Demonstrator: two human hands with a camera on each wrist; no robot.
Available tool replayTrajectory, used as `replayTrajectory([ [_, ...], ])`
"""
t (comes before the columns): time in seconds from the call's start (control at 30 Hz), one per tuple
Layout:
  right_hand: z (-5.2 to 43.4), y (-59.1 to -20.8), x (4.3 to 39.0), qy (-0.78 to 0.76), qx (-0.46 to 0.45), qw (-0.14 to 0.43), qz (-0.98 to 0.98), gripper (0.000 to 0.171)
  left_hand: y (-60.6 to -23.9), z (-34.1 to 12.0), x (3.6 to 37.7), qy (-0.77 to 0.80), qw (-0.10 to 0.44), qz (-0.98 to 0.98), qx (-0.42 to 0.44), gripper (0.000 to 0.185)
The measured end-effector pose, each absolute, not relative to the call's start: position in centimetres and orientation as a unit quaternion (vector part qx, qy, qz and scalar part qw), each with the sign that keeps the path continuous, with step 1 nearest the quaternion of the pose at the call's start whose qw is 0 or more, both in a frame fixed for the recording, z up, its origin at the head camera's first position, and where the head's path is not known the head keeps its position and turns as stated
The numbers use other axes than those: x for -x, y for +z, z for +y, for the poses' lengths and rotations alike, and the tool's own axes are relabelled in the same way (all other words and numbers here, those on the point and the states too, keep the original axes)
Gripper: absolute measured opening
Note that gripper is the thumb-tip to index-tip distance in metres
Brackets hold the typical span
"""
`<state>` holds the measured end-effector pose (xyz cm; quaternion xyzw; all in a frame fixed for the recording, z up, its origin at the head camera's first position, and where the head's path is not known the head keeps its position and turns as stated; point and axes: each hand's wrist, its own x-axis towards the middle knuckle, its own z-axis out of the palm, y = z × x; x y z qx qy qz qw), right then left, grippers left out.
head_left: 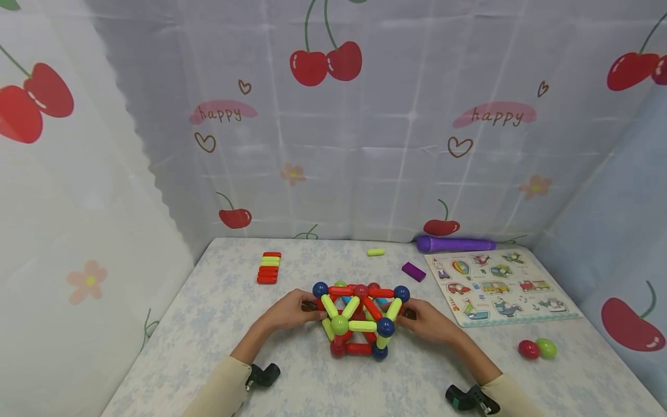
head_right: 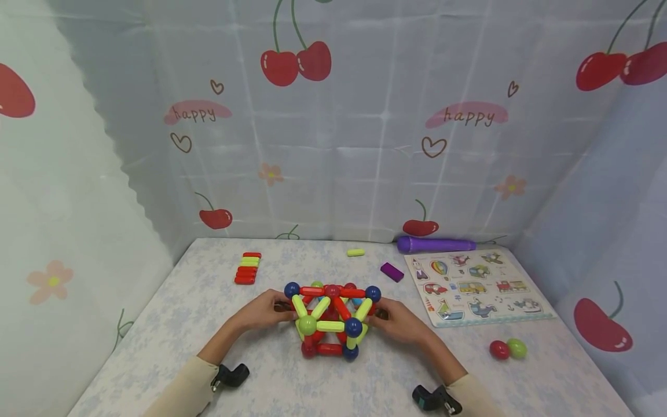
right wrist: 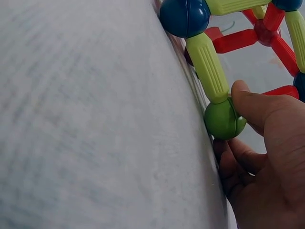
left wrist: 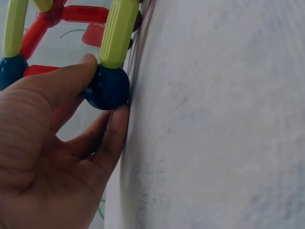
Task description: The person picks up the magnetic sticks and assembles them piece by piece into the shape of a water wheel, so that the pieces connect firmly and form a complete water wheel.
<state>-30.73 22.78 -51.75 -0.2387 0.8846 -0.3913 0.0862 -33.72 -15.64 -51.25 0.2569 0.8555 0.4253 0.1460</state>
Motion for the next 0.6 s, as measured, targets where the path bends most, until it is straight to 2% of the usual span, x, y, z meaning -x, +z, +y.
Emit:
replayTrajectory([
  [0.4, 22.87, -52.08, 30.76, -0.408, 0.243, 0.078, 0.877, 0.02, -51.42, -15.73, 33.52, 0.441, 0.135, 0.843, -0.275, 0.012],
  [0.6, 23.0, -52.43, 30.86, -0.428, 0.267, 0.061, 0.861, 0.029, -51.38, -15.59, 33.57, 0.447, 0.117, 0.839, -0.286, 0.014],
])
